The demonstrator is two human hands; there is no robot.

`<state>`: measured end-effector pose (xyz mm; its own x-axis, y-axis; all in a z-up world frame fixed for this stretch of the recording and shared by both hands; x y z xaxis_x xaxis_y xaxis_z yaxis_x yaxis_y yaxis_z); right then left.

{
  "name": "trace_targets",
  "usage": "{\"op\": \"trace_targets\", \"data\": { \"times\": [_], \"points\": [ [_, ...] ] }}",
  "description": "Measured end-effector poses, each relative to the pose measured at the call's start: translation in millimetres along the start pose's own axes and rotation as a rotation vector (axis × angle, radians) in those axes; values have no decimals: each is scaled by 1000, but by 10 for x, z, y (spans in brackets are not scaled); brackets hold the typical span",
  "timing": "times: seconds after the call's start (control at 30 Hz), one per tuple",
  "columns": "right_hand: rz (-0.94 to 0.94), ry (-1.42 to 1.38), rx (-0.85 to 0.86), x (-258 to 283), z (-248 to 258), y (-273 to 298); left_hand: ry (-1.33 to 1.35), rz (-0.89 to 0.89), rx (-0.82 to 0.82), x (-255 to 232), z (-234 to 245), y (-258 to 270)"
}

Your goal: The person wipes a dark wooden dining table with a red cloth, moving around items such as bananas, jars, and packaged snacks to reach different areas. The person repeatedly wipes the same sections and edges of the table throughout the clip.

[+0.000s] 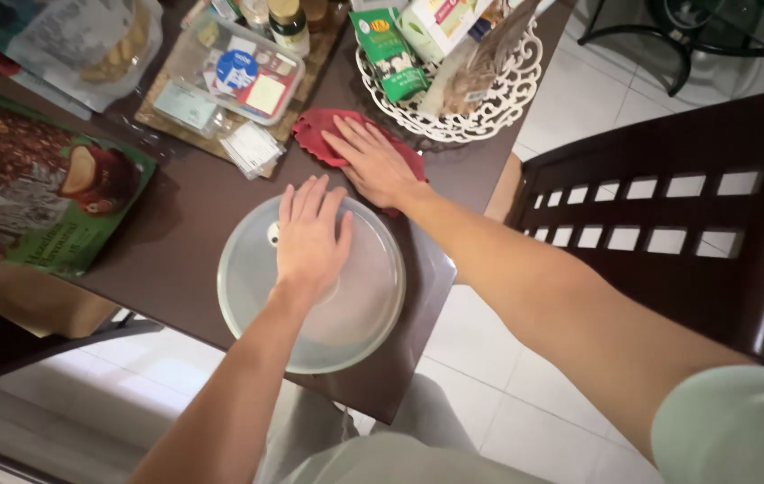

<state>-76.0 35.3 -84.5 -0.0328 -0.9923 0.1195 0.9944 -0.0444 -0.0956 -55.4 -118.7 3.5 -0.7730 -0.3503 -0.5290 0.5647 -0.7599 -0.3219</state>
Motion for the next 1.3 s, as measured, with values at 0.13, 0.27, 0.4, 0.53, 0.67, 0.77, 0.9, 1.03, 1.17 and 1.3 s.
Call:
{"op": "trace_targets", "data": {
  "times": [0.13,0.27,0.4,0.53,0.67,0.77,0.9,1.03,1.17,1.3],
  "points": [
    [-132,18,14,-90,419,880,18,-5,17,22,-6,-4],
    [-349,48,16,-385,590,1834,14,-10,21,-28,19,-7],
    [-387,91,-11,-429,465,1613,40,-3,5,-30,43,-19],
    [-190,97,-105,-218,478,906,31,-6,-10,-26,25,-32],
    [-13,79,-108,-62,369,327,12,-21,-40,-24,20,-26],
    [6,30,-104,-47,309,210,-5,-15,-37,-5,-7,-23],
    [0,12,-143,-143,198,518,54,-15,-10,-69,23,-77],
    [-216,-199,-50,-164,390,1222,24,-39,-44,-18,-2,38],
    [-651,-343,93,-342,689,1795,105,-17,5,-20,76,-33],
    [-749,-435,91,-55,1344,1508,370,2,-29,-200,398,-5]
  ]
}}
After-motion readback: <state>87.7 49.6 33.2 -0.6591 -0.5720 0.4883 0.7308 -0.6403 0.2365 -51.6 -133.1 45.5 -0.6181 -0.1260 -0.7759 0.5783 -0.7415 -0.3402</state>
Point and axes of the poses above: each hand's wrist, its own y-axis away from the middle knuckle, its own z-axis out of the back of the hand, x = y × z, the point moved 9 cm from there along -y, towards the middle knuckle, and after that the axes turned 13 degrees about y, right-handed, at the moved point
